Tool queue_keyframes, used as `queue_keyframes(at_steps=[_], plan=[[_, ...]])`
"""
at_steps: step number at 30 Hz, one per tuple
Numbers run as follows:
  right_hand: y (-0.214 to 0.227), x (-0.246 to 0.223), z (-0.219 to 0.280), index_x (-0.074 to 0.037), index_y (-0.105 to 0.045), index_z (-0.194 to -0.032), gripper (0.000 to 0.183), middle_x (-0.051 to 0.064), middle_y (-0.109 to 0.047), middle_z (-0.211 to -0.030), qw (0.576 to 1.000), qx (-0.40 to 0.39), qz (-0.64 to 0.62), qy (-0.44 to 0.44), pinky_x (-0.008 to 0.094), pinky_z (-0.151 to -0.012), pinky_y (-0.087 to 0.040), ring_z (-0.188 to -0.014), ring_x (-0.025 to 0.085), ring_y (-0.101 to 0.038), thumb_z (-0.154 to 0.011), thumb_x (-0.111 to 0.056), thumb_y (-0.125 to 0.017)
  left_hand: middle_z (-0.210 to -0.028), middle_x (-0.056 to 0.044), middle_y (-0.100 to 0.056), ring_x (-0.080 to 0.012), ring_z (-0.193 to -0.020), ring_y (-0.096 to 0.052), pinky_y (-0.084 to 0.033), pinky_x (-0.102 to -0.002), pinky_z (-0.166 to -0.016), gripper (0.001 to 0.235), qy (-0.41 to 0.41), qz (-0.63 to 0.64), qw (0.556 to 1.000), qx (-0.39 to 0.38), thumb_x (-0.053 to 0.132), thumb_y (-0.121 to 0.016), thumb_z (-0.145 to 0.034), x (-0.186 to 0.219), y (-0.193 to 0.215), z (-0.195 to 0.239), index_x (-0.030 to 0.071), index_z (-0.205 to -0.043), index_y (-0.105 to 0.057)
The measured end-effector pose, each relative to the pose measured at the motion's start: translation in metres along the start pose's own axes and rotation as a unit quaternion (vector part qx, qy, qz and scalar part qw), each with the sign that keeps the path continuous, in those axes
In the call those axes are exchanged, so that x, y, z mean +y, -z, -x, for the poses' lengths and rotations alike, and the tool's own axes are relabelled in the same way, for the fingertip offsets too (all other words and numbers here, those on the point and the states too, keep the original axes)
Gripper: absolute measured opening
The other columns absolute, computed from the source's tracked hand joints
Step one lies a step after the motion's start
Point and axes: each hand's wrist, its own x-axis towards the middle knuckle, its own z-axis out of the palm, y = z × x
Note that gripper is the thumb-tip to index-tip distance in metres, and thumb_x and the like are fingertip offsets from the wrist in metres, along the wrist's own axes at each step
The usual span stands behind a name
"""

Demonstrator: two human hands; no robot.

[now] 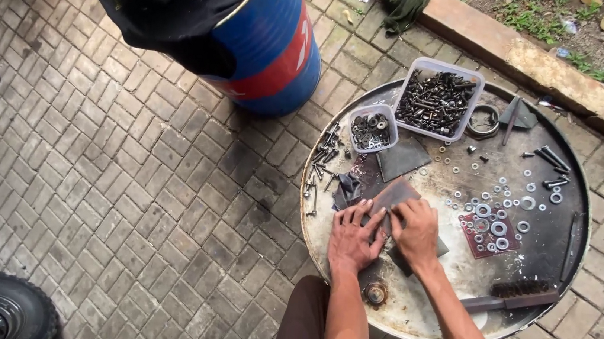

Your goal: The person smooths a small metal piece using a sanding block on a round metal work surface. They hold the metal piece with the left hand and rub the sanding block over it with the right hand, occasionally adjusting the grip and angle of the piece.

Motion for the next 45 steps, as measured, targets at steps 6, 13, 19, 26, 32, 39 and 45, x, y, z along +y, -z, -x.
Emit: queue_keyframes(at_steps=[6, 13, 19, 26, 32, 39, 45], plan=[[0.027, 0.006, -0.021, -0.018, -0.07, -0.083, 0.011, 0.0, -0.064, -0.081, 0.999, 0.045, -0.016, -0.003, 0.037, -0.077, -0.047, -0.084, 0.023, -0.062, -0.09, -0.02, -0.078, -0.125, -0.002, -0.059, -0.0199, -0.127, -0.054, -0.038, -0.041, -0.102, 0.04, 0.005, -0.009, 1.0, -0.007, 0.039, -0.056, -0.087, 0.003, 0.006, -0.003, 0.033, -0.125, -0.068], [0.006, 0.0, -0.003, -0.02, -0.07, -0.083, 0.011, -0.001, -0.063, -0.078, 0.999, 0.0, -0.048, 0.001, 0.036, -0.078, -0.05, -0.084, 0.023, -0.063, -0.082, -0.021, -0.08, -0.124, -0.003, -0.059, -0.021, -0.125, -0.054, -0.038, -0.042, -0.1, 0.041, 0.004, -0.003, 1.0, -0.015, 0.038, -0.058, -0.085, 0.001, 0.007, 0.0, 0.032, -0.125, -0.067], [0.017, -0.004, -0.01, -0.019, -0.065, -0.083, 0.012, 0.0, -0.059, -0.08, 0.999, 0.011, -0.052, 0.012, 0.036, -0.079, -0.049, -0.085, 0.024, -0.061, -0.087, -0.022, -0.077, -0.124, -0.005, -0.062, -0.0216, -0.124, -0.057, -0.04, -0.041, -0.1, 0.044, -0.009, 0.0, 1.0, 0.015, 0.036, -0.061, -0.081, -0.001, 0.001, 0.0, 0.032, -0.124, -0.069], [0.029, -0.007, -0.024, -0.014, -0.064, -0.081, 0.012, 0.005, -0.06, -0.078, 0.995, 0.017, -0.073, 0.065, 0.038, -0.076, -0.052, -0.08, 0.029, -0.062, -0.085, -0.014, -0.076, -0.125, -0.005, -0.065, -0.0217, -0.123, -0.06, -0.042, -0.041, -0.099, 0.043, -0.02, -0.001, 0.999, 0.051, 0.036, -0.065, -0.079, 0.0, 0.006, -0.002, 0.03, -0.121, -0.072], [0.041, 0.004, -0.043, -0.014, -0.062, -0.082, 0.015, 0.006, -0.058, -0.079, 0.982, -0.045, -0.117, 0.143, 0.041, -0.072, -0.053, -0.077, 0.032, -0.062, -0.086, -0.017, -0.076, -0.131, -0.007, -0.066, -0.0222, -0.126, -0.061, -0.043, -0.042, -0.104, 0.039, -0.029, -0.043, 0.997, 0.064, 0.036, -0.065, -0.081, 0.004, 0.0, -0.008, 0.027, -0.119, -0.072], [0.041, 0.02, -0.049, -0.011, -0.058, -0.084, 0.017, 0.009, -0.053, -0.079, 0.958, -0.08, -0.161, 0.223, 0.043, -0.069, -0.053, -0.075, 0.036, -0.062, -0.091, -0.016, -0.072, -0.146, -0.009, -0.059, -0.0248, -0.134, -0.057, -0.04, -0.045, -0.111, 0.033, 0.109, -0.019, 0.989, 0.101, 0.026, -0.068, -0.086, 0.057, 0.004, 0.004, 0.013, -0.116, -0.068], [0.031, 0.054, -0.081, -0.014, -0.058, -0.079, 0.019, 0.006, -0.054, -0.077, 0.949, -0.091, -0.134, 0.269, 0.041, -0.068, -0.051, -0.073, 0.031, -0.06, -0.085, -0.013, -0.076, -0.161, -0.009, -0.04, -0.0238, -0.142, -0.048, -0.038, -0.044, -0.115, 0.057, 0.218, -0.079, 0.971, 0.065, 0.038, -0.065, -0.093, 0.08, 0.006, 0.0, 0.02, -0.146, -0.053]])
